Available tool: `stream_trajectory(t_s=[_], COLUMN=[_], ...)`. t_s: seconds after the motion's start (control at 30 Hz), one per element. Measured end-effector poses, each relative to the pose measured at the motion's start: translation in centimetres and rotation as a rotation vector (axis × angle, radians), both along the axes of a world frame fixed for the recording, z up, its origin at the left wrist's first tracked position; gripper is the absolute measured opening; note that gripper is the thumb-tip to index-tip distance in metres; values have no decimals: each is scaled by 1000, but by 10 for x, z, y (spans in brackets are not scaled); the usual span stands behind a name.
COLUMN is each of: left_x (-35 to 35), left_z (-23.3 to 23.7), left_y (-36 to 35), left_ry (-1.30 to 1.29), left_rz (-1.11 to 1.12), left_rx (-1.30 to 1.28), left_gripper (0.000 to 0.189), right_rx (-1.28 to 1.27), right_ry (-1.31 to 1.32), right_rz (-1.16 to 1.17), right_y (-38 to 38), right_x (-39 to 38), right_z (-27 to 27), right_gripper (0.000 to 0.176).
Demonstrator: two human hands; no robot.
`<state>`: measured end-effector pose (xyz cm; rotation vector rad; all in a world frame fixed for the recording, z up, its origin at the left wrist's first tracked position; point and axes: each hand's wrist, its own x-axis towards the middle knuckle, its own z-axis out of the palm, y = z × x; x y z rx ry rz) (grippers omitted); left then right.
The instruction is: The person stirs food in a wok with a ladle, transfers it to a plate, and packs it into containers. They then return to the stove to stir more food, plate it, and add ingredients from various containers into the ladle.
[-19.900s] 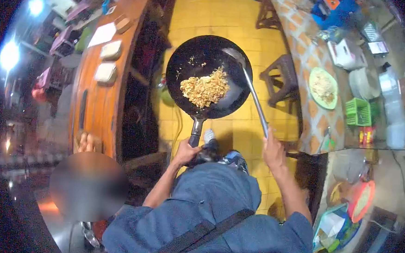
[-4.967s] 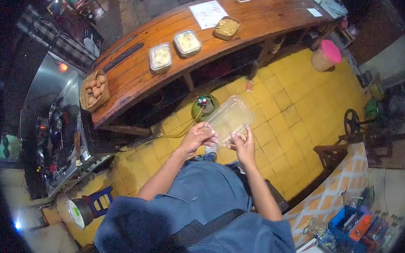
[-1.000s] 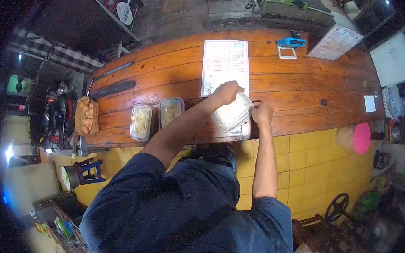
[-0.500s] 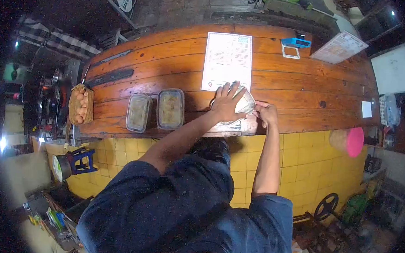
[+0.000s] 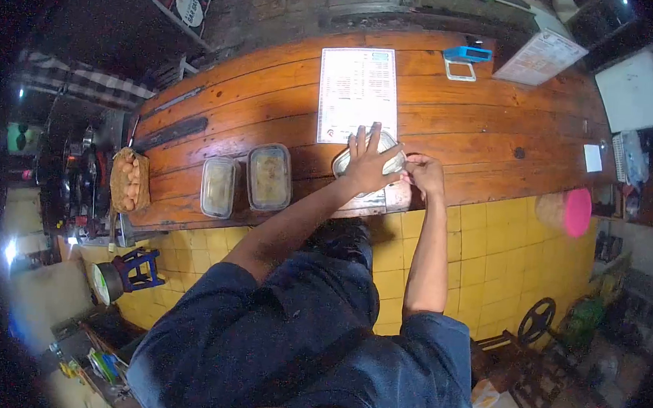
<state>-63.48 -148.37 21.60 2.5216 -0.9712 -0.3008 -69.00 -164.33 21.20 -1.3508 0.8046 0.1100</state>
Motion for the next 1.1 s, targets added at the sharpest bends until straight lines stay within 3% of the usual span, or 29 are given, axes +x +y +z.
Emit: stream_trajectory(t_s=[0.23, 0.4, 0.53, 0.63, 0.67, 0.73, 0.77, 0.8, 0.87, 0.93, 1.0, 1.07, 1.1], left_x=[-4, -3, -2, 0, 3, 10, 11, 11, -7, -33, -79, -117, -138], left_z=[1, -4, -8, 3, 8, 10, 9, 8, 15, 8, 23, 23, 5], left_y=[-4, -4, -5, -3, -2, 6, 14, 25, 53, 88, 131, 180, 206], left_ry=[-38, -58, -100, -57, 7, 66, 65, 62, -84, -105, 119, 280, 321], left_rz=[17, 22, 13, 11, -3, 8, 0, -3, 49, -32, 7, 5, 32], left_rx=[-12, -15, -16, 11, -7, -36, -154, -270, -247, -420, -529, -415, -436], left_gripper=[66, 65, 68, 79, 85, 91, 96, 100, 90, 73, 53, 38, 33], right_rx=[42, 320, 293, -223, -227, -280, -511, -509, -725, -704, -853, -1149, -1105], right_ry=[-35, 3, -34, -255, -258, -341, -349, -356, -414, -384, -353, -543, -583], right_rz=[24, -52, -96, 91, 104, -120, -46, -18, 47, 109, -30, -37, -65], right_y=[-5, -13, -10, -5, -2, 8, 9, 11, 19, 27, 38, 69, 90], right_x=[-4, -6, -11, -14, -15, -17, -20, -22, -26, -34, -38, -51, -58], right_z=[-15, -23, -20, -48, -50, -50, -52, -52, -51, -48, -53, -34, -27], right_gripper=[12, 16, 18, 17, 17, 19, 22, 22, 23, 27, 31, 33, 31])
